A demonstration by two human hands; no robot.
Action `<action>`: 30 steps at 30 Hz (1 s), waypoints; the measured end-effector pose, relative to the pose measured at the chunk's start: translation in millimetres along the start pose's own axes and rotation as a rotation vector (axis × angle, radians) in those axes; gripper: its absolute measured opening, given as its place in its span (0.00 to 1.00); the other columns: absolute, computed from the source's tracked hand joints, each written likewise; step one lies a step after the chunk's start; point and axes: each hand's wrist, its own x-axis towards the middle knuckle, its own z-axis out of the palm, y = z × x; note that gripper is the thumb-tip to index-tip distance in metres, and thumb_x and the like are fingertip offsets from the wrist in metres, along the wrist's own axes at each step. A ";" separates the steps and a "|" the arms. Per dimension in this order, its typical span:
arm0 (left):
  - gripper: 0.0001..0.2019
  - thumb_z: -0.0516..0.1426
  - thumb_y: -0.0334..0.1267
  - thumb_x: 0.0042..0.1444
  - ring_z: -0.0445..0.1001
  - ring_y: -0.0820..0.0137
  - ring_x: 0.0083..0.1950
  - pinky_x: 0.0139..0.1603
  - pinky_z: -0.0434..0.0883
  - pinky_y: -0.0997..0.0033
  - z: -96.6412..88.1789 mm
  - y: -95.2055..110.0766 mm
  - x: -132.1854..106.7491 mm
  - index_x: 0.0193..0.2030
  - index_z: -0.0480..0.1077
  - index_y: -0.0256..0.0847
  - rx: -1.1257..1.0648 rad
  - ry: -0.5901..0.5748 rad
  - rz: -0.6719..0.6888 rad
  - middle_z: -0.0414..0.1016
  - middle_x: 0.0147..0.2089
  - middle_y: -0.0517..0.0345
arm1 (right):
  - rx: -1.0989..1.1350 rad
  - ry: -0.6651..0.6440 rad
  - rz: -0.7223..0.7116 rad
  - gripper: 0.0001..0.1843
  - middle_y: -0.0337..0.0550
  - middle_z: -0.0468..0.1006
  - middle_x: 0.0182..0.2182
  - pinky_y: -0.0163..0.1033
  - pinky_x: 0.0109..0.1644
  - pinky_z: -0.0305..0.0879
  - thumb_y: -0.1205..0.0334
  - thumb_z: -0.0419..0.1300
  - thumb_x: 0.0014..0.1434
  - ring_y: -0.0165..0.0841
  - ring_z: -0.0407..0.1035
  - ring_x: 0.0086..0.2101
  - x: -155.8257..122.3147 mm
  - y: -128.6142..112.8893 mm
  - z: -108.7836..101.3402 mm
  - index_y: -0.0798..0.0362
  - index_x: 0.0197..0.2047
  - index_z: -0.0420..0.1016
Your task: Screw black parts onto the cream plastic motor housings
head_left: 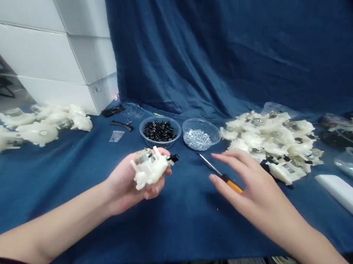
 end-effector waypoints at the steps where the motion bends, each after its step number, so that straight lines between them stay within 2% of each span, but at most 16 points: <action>1: 0.09 0.53 0.39 0.62 0.70 0.72 0.16 0.14 0.64 0.79 -0.1 -0.9 0.0 0.42 0.73 0.38 0.004 -0.014 -0.018 0.78 0.30 0.47 | 0.205 -0.053 0.016 0.22 0.49 0.76 0.51 0.44 0.50 0.72 0.50 0.60 0.66 0.39 0.73 0.46 11.6 -9.9 -2.2 0.48 0.60 0.74; 4: 0.11 0.52 0.38 0.62 0.68 0.73 0.13 0.13 0.64 0.79 -2.0 -3.4 1.7 0.44 0.73 0.38 0.030 -0.073 -0.042 0.78 0.30 0.47 | 0.722 -0.359 0.126 0.21 0.44 0.81 0.36 0.37 0.38 0.73 0.50 0.63 0.64 0.33 0.75 0.34 41.3 -30.8 3.4 0.52 0.55 0.78; 6: 0.11 0.51 0.38 0.63 0.68 0.73 0.13 0.13 0.65 0.78 -3.8 -4.7 2.9 0.44 0.73 0.38 0.055 -0.092 -0.059 0.78 0.29 0.48 | 0.930 -0.462 0.165 0.19 0.42 0.80 0.30 0.34 0.34 0.71 0.50 0.66 0.62 0.30 0.74 0.30 51.6 -35.6 13.3 0.55 0.49 0.80; 7: 0.11 0.51 0.38 0.63 0.69 0.72 0.13 0.13 0.65 0.78 -4.4 -5.3 3.4 0.45 0.73 0.39 0.069 -0.086 -0.072 0.78 0.29 0.48 | 0.990 -0.470 0.184 0.19 0.41 0.79 0.29 0.34 0.33 0.70 0.50 0.67 0.61 0.29 0.73 0.28 53.7 -36.0 18.3 0.56 0.46 0.80; 13: 0.08 0.56 0.42 0.63 0.72 0.70 0.18 0.14 0.67 0.77 -1.3 -9.7 5.2 0.44 0.71 0.42 0.146 0.010 -0.108 0.78 0.31 0.51 | 1.028 -0.446 0.247 0.12 0.34 0.73 0.22 0.30 0.28 0.62 0.56 0.71 0.57 0.24 0.66 0.23 46.0 -32.1 33.3 0.56 0.38 0.78; 17: 0.06 0.59 0.40 0.60 0.79 0.67 0.29 0.26 0.74 0.76 -0.6 -12.4 8.4 0.41 0.71 0.41 0.153 0.084 -0.075 0.76 0.32 0.54 | 1.072 -0.426 0.208 0.10 0.34 0.73 0.22 0.28 0.27 0.61 0.56 0.68 0.60 0.22 0.65 0.22 42.6 -30.1 39.9 0.55 0.38 0.79; 19: 0.06 0.59 0.40 0.60 0.79 0.67 0.30 0.28 0.74 0.75 -2.4 -12.7 9.9 0.40 0.71 0.42 0.157 0.083 -0.076 0.76 0.32 0.55 | 1.112 -0.426 0.202 0.10 0.33 0.72 0.22 0.27 0.26 0.61 0.56 0.68 0.60 0.22 0.65 0.21 42.5 -28.6 44.4 0.55 0.38 0.80; 23: 0.07 0.57 0.42 0.61 0.75 0.68 0.24 0.18 0.66 0.78 -7.1 -11.0 11.2 0.42 0.69 0.43 0.186 0.045 -0.132 0.77 0.31 0.51 | 1.206 -0.464 0.231 0.11 0.32 0.69 0.20 0.27 0.23 0.61 0.56 0.68 0.61 0.21 0.61 0.19 42.7 -26.5 51.1 0.56 0.40 0.80; 26: 0.08 0.55 0.44 0.62 0.70 0.69 0.19 0.14 0.60 0.80 -6.9 -9.2 10.8 0.43 0.68 0.44 0.220 -0.003 -0.180 0.78 0.28 0.49 | 1.202 -0.468 0.240 0.13 0.32 0.70 0.20 0.26 0.22 0.61 0.54 0.67 0.61 0.21 0.61 0.19 40.7 -26.3 51.3 0.56 0.40 0.80; 28: 0.08 0.57 0.44 0.61 0.72 0.69 0.22 0.17 0.64 0.79 -3.6 -8.5 9.9 0.42 0.68 0.43 0.242 0.028 -0.114 0.77 0.29 0.52 | 1.130 -0.413 0.225 0.12 0.33 0.72 0.21 0.27 0.24 0.63 0.53 0.67 0.62 0.21 0.64 0.20 38.4 -26.8 49.7 0.54 0.41 0.81; 30: 0.08 0.59 0.43 0.60 0.73 0.70 0.27 0.23 0.68 0.79 1.4 -8.4 8.3 0.41 0.69 0.43 0.274 0.107 -0.011 0.74 0.30 0.56 | 1.032 -0.291 0.149 0.09 0.36 0.76 0.27 0.28 0.26 0.65 0.56 0.68 0.61 0.21 0.66 0.22 36.2 -27.4 48.0 0.51 0.42 0.82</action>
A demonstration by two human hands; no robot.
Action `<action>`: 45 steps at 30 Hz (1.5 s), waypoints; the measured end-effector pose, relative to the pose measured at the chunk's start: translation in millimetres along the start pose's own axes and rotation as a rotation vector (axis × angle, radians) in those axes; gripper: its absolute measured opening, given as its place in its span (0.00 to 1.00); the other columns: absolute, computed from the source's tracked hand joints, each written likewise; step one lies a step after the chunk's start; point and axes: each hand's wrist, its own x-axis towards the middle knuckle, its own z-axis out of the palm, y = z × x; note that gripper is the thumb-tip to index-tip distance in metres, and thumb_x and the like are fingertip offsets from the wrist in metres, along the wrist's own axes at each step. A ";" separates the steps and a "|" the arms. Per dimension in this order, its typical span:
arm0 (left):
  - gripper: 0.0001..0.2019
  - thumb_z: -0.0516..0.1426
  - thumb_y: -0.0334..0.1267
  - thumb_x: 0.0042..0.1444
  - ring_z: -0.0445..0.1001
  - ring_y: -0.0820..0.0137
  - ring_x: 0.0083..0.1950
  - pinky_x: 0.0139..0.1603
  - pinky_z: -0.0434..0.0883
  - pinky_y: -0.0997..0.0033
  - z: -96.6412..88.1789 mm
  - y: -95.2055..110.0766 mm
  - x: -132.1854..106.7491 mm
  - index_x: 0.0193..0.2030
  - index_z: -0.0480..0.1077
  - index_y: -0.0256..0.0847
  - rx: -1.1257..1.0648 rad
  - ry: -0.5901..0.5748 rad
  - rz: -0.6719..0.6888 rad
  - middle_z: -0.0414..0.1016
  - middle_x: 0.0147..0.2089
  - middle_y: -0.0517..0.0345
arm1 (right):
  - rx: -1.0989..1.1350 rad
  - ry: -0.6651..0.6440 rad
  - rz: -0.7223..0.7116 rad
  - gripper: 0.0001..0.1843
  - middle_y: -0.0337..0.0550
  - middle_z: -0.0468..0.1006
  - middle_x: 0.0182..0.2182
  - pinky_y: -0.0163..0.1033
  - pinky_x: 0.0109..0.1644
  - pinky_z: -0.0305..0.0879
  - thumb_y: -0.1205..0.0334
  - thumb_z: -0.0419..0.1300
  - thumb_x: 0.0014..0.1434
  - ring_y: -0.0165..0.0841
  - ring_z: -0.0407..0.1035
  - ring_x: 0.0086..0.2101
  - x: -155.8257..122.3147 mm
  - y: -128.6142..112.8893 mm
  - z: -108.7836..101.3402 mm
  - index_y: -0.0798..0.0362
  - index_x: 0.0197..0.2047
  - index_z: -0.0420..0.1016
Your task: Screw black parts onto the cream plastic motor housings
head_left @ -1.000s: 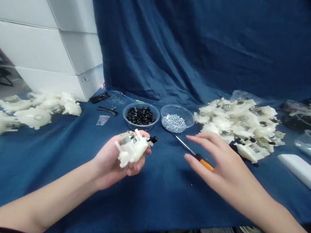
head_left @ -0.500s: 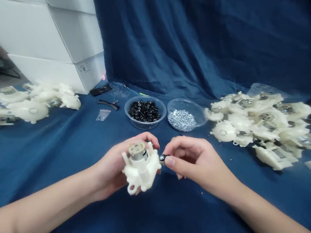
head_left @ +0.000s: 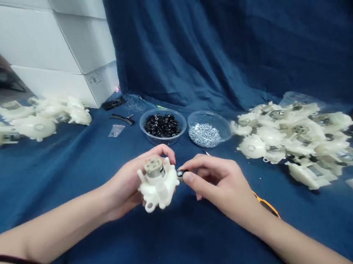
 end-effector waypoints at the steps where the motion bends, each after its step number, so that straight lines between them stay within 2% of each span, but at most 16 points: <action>1: 0.07 0.60 0.42 0.60 0.73 0.72 0.28 0.24 0.69 0.79 2.5 0.6 -1.3 0.40 0.69 0.43 0.018 0.041 0.036 0.73 0.31 0.58 | -0.044 0.034 -0.067 0.08 0.36 0.77 0.31 0.28 0.27 0.65 0.58 0.70 0.59 0.21 0.67 0.22 -1.0 -0.3 0.1 0.49 0.42 0.83; 3: 0.07 0.61 0.42 0.60 0.70 0.74 0.27 0.24 0.67 0.80 7.1 1.5 -4.2 0.41 0.70 0.43 0.062 0.093 0.075 0.72 0.31 0.60 | -0.094 0.081 -0.184 0.09 0.37 0.78 0.34 0.28 0.27 0.65 0.61 0.72 0.56 0.20 0.67 0.23 -2.2 0.0 0.2 0.48 0.41 0.84; 8: 0.07 0.61 0.42 0.59 0.69 0.75 0.26 0.23 0.65 0.81 13.6 0.0 -8.7 0.40 0.70 0.44 0.099 0.134 0.119 0.73 0.32 0.60 | -0.113 0.091 -0.321 0.05 0.36 0.76 0.29 0.30 0.27 0.64 0.66 0.71 0.55 0.22 0.65 0.24 -1.6 4.8 0.8 0.52 0.37 0.82; 13: 0.05 0.60 0.41 0.60 0.69 0.75 0.26 0.24 0.66 0.81 13.7 -4.1 -8.5 0.40 0.69 0.44 0.058 0.124 0.174 0.73 0.31 0.61 | -0.115 0.064 -0.378 0.06 0.34 0.73 0.27 0.30 0.27 0.64 0.69 0.71 0.55 0.23 0.64 0.24 -0.6 8.9 1.0 0.53 0.35 0.79; 21: 0.04 0.59 0.38 0.60 0.71 0.74 0.27 0.26 0.68 0.80 13.1 -6.5 -8.1 0.40 0.69 0.44 0.035 0.111 0.173 0.74 0.31 0.60 | -0.181 0.052 -0.453 0.07 0.34 0.73 0.24 0.32 0.30 0.64 0.71 0.71 0.54 0.24 0.65 0.26 -1.4 5.7 -1.1 0.53 0.32 0.78; 23: 0.04 0.60 0.38 0.60 0.72 0.74 0.27 0.27 0.70 0.79 10.8 -4.8 -8.0 0.41 0.70 0.44 0.024 0.082 0.142 0.74 0.31 0.60 | -0.116 0.018 -0.381 0.07 0.34 0.73 0.25 0.32 0.30 0.64 0.69 0.72 0.54 0.24 0.65 0.26 -1.6 5.1 -1.8 0.52 0.35 0.80; 25: 0.05 0.60 0.38 0.60 0.73 0.73 0.26 0.26 0.71 0.79 8.0 -3.0 -7.2 0.42 0.70 0.44 -0.004 0.042 0.091 0.74 0.30 0.59 | 0.003 -0.039 -0.220 0.09 0.34 0.74 0.25 0.30 0.28 0.64 0.67 0.73 0.54 0.24 0.66 0.25 -1.0 5.6 -2.4 0.50 0.39 0.81; 27: 0.07 0.58 0.41 0.61 0.73 0.71 0.22 0.20 0.70 0.78 5.2 -2.1 -5.9 0.44 0.68 0.45 -0.032 -0.018 0.031 0.76 0.30 0.58 | 0.142 -0.082 -0.059 0.11 0.33 0.74 0.26 0.28 0.25 0.64 0.65 0.73 0.54 0.22 0.67 0.23 0.3 7.3 -3.0 0.49 0.42 0.82; 29: 0.09 0.55 0.44 0.63 0.71 0.70 0.18 0.14 0.67 0.77 3.1 -2.4 -4.6 0.47 0.66 0.47 -0.045 -0.084 -0.019 0.78 0.31 0.55 | 0.261 -0.101 0.033 0.11 0.33 0.74 0.26 0.26 0.24 0.65 0.65 0.73 0.54 0.21 0.68 0.22 2.2 9.4 -3.4 0.49 0.42 0.83; 33: 0.08 0.53 0.41 0.63 0.70 0.72 0.16 0.13 0.65 0.79 0.3 -5.2 -3.5 0.48 0.65 0.46 -0.074 -0.130 -0.039 0.78 0.30 0.54 | 0.391 -0.126 0.098 0.10 0.33 0.74 0.26 0.23 0.24 0.66 0.64 0.73 0.55 0.19 0.67 0.21 5.0 12.1 -4.0 0.49 0.42 0.84; 37: 0.08 0.53 0.39 0.62 0.68 0.73 0.15 0.13 0.65 0.79 -0.4 -6.1 -3.8 0.48 0.66 0.45 -0.098 -0.142 -0.050 0.78 0.30 0.54 | 0.410 -0.140 0.114 0.10 0.33 0.74 0.26 0.21 0.24 0.66 0.62 0.72 0.58 0.18 0.67 0.21 5.0 12.0 -5.4 0.48 0.44 0.84; 39: 0.09 0.55 0.42 0.62 0.71 0.72 0.17 0.15 0.67 0.77 1.4 -5.0 -3.9 0.47 0.67 0.45 -0.069 -0.101 -0.033 0.78 0.30 0.54 | 0.404 -0.147 0.102 0.09 0.33 0.74 0.27 0.21 0.25 0.67 0.62 0.71 0.59 0.17 0.68 0.21 4.5 11.2 -6.3 0.49 0.45 0.83; 40: 0.09 0.56 0.43 0.62 0.72 0.71 0.20 0.17 0.69 0.78 3.0 -4.1 -3.9 0.46 0.67 0.44 -0.036 -0.041 -0.002 0.77 0.30 0.55 | 0.399 -0.146 0.094 0.10 0.34 0.75 0.28 0.21 0.26 0.67 0.62 0.70 0.60 0.18 0.69 0.22 4.3 10.7 -6.7 0.49 0.45 0.83; 43: 0.09 0.61 0.43 0.61 0.75 0.72 0.27 0.24 0.72 0.80 8.4 -0.9 -3.8 0.43 0.68 0.43 0.093 0.175 0.198 0.76 0.31 0.59 | 0.365 -0.136 0.059 0.13 0.36 0.77 0.35 0.23 0.28 0.69 0.63 0.70 0.60 0.19 0.73 0.25 4.2 8.9 -7.9 0.47 0.49 0.82; 45: 0.11 0.63 0.43 0.60 0.77 0.71 0.30 0.27 0.74 0.79 10.4 0.4 -3.7 0.44 0.68 0.44 0.162 0.210 0.335 0.76 0.33 0.60 | 0.334 -0.131 0.036 0.16 0.38 0.79 0.38 0.23 0.29 0.71 0.64 0.69 0.60 0.21 0.75 0.27 4.4 7.8 -8.5 0.46 0.52 0.80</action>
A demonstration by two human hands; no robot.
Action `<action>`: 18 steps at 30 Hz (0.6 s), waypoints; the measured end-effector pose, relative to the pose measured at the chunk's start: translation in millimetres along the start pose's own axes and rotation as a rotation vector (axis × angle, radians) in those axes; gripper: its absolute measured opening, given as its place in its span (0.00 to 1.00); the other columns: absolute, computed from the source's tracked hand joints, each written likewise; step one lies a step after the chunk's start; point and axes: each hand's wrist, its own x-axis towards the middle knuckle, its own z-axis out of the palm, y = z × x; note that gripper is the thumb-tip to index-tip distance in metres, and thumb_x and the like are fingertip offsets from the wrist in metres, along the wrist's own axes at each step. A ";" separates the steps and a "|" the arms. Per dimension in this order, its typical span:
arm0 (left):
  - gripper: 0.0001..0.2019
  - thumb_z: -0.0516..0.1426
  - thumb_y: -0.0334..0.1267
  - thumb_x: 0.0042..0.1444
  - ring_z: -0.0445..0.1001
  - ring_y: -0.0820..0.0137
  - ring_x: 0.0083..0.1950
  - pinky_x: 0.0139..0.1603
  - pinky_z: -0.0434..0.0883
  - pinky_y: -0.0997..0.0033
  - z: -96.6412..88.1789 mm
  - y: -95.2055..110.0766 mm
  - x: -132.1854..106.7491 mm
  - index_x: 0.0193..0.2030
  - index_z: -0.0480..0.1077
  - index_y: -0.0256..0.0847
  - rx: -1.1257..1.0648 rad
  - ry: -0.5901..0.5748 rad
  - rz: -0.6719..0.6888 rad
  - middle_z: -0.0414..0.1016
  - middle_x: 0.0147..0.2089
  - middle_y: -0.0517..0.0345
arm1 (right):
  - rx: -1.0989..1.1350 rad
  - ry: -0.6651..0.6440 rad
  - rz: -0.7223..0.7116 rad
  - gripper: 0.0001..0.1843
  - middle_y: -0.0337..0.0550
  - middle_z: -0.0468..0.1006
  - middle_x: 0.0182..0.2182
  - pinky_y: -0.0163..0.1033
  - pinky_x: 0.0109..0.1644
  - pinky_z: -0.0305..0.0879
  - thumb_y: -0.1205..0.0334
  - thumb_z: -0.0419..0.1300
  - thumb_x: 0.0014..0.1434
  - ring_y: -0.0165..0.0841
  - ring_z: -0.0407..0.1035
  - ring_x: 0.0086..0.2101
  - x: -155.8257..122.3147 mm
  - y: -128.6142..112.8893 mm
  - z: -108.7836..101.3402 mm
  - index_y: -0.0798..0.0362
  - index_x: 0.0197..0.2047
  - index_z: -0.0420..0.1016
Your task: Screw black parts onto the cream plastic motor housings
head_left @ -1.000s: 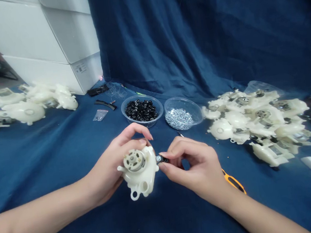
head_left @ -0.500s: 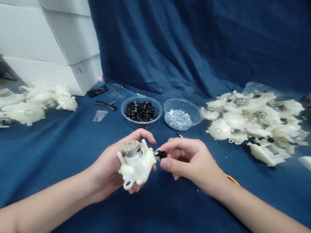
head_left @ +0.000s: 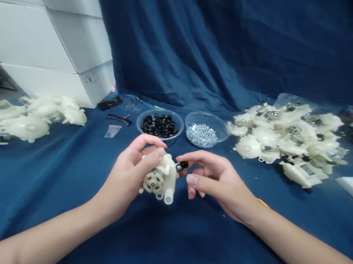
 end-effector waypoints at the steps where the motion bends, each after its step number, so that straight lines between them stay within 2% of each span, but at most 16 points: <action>1: 0.12 0.63 0.43 0.60 0.77 0.70 0.31 0.28 0.75 0.77 0.2 0.2 0.0 0.45 0.68 0.44 0.016 -0.010 0.049 0.77 0.34 0.60 | -0.013 -0.001 -0.008 0.17 0.38 0.80 0.39 0.24 0.30 0.71 0.64 0.69 0.61 0.22 0.76 0.28 0.1 -0.5 0.0 0.45 0.53 0.80; 5: 0.11 0.63 0.44 0.61 0.78 0.68 0.32 0.30 0.76 0.74 -2.4 -2.2 -1.3 0.45 0.68 0.43 0.093 -0.033 0.138 0.79 0.36 0.58 | -0.040 0.007 -0.023 0.18 0.39 0.80 0.40 0.24 0.31 0.72 0.63 0.70 0.60 0.22 0.76 0.28 0.3 -1.6 0.3 0.44 0.54 0.79; 10: 0.10 0.63 0.44 0.61 0.77 0.69 0.35 0.34 0.75 0.75 -4.8 -3.3 -3.7 0.43 0.71 0.41 0.240 0.003 0.226 0.78 0.38 0.56 | -0.085 0.045 -0.089 0.24 0.37 0.78 0.42 0.27 0.33 0.74 0.64 0.71 0.58 0.23 0.77 0.28 -0.1 -1.1 0.3 0.40 0.57 0.77; 14: 0.12 0.63 0.46 0.61 0.76 0.70 0.35 0.34 0.74 0.76 -3.1 -0.6 -5.1 0.43 0.72 0.41 0.282 -0.005 0.223 0.78 0.37 0.57 | -0.118 0.063 -0.101 0.23 0.36 0.78 0.41 0.25 0.32 0.73 0.64 0.71 0.58 0.21 0.77 0.27 -0.2 -0.5 -0.1 0.39 0.55 0.78; 18: 0.11 0.61 0.47 0.62 0.74 0.72 0.33 0.32 0.72 0.78 0.5 0.7 -7.3 0.42 0.74 0.41 0.259 -0.022 0.174 0.77 0.36 0.58 | -0.144 0.072 -0.105 0.18 0.36 0.80 0.35 0.25 0.31 0.72 0.64 0.72 0.58 0.22 0.76 0.26 -0.2 0.0 0.4 0.43 0.51 0.81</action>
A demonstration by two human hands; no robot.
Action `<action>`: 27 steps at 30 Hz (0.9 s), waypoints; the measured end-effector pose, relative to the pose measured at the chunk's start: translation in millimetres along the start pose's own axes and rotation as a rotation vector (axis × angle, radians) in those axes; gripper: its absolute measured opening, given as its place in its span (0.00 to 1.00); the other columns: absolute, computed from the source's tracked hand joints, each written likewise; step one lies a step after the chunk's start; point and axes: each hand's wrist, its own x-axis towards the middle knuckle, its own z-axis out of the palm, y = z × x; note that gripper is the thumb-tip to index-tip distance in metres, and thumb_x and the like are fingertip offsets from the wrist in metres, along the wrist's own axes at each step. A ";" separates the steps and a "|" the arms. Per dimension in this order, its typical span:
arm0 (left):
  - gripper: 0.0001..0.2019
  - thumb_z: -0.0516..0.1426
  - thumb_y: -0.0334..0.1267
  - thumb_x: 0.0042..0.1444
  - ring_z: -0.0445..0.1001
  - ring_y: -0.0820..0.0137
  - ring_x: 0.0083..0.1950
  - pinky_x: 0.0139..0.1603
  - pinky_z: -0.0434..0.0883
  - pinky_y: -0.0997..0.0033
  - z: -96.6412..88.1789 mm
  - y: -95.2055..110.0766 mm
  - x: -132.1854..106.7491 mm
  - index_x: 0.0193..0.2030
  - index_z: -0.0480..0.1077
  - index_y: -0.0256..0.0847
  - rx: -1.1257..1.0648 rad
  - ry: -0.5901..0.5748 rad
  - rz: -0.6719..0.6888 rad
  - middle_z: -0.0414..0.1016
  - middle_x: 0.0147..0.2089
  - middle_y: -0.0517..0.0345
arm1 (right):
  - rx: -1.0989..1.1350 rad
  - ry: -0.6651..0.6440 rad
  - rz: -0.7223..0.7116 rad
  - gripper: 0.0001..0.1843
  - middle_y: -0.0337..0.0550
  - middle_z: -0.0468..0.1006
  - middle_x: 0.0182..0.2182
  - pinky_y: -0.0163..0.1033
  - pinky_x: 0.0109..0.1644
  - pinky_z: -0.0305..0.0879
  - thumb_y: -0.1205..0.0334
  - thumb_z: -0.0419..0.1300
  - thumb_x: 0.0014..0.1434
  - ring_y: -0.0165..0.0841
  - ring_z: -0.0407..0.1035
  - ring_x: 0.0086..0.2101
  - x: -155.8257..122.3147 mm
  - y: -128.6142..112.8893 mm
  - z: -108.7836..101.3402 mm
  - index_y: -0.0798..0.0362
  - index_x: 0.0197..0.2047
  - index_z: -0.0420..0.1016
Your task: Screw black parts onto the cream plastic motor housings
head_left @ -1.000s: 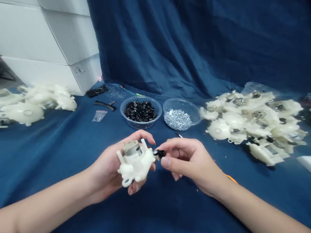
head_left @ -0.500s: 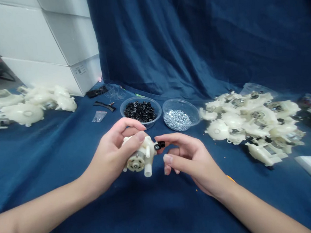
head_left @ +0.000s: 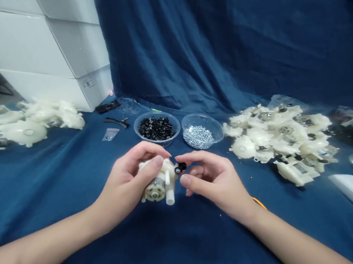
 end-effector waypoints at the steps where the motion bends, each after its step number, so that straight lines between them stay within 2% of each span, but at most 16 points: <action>1: 0.11 0.61 0.47 0.63 0.74 0.72 0.32 0.32 0.71 0.78 1.2 0.7 -0.7 0.43 0.74 0.41 -0.026 -0.015 -0.028 0.77 0.35 0.58 | -0.005 0.000 -0.011 0.16 0.36 0.80 0.34 0.26 0.31 0.73 0.63 0.72 0.58 0.22 0.75 0.25 0.0 0.1 0.2 0.44 0.50 0.82; 7: 0.09 0.58 0.45 0.63 0.70 0.74 0.28 0.28 0.68 0.79 6.1 5.6 -1.7 0.39 0.73 0.41 -0.156 -0.035 -0.185 0.73 0.31 0.60 | -0.010 -0.011 -0.028 0.13 0.38 0.79 0.35 0.28 0.30 0.73 0.64 0.72 0.56 0.23 0.75 0.25 -0.1 0.8 1.3 0.47 0.46 0.84; 12: 0.08 0.58 0.44 0.63 0.68 0.75 0.26 0.24 0.65 0.82 3.4 4.1 1.1 0.41 0.72 0.43 -0.323 -0.116 -0.355 0.70 0.28 0.62 | 0.002 -0.030 -0.006 0.11 0.38 0.76 0.35 0.28 0.29 0.72 0.64 0.72 0.56 0.23 0.74 0.24 -0.6 0.1 2.1 0.48 0.44 0.85; 17: 0.11 0.59 0.46 0.61 0.71 0.70 0.21 0.20 0.72 0.73 -0.6 1.9 -0.4 0.46 0.70 0.46 -0.471 -0.247 -0.537 0.75 0.30 0.58 | 0.081 -0.051 0.010 0.11 0.39 0.76 0.34 0.29 0.28 0.74 0.63 0.72 0.55 0.25 0.74 0.25 -0.9 -1.4 3.2 0.49 0.43 0.86; 19: 0.11 0.58 0.46 0.61 0.73 0.69 0.21 0.20 0.74 0.72 -2.5 -1.5 -0.5 0.48 0.70 0.45 -0.521 -0.309 -0.543 0.77 0.32 0.56 | 0.096 -0.060 0.008 0.11 0.39 0.77 0.33 0.28 0.28 0.74 0.64 0.72 0.55 0.24 0.74 0.24 -1.1 -1.9 3.6 0.49 0.43 0.86; 24: 0.10 0.57 0.39 0.61 0.75 0.70 0.23 0.21 0.75 0.74 -6.3 -12.1 0.6 0.49 0.72 0.43 -0.614 -0.429 -0.455 0.79 0.32 0.53 | 0.111 -0.066 0.005 0.11 0.38 0.77 0.32 0.26 0.27 0.74 0.66 0.73 0.54 0.22 0.73 0.24 -1.7 -3.6 5.2 0.48 0.42 0.87; 27: 0.10 0.56 0.39 0.63 0.75 0.71 0.23 0.22 0.75 0.74 -6.5 -13.6 1.2 0.49 0.72 0.42 -0.645 -0.469 -0.468 0.79 0.34 0.52 | 0.122 -0.061 0.011 0.10 0.38 0.77 0.31 0.27 0.26 0.74 0.65 0.73 0.54 0.23 0.72 0.24 -1.4 -3.9 5.4 0.48 0.42 0.87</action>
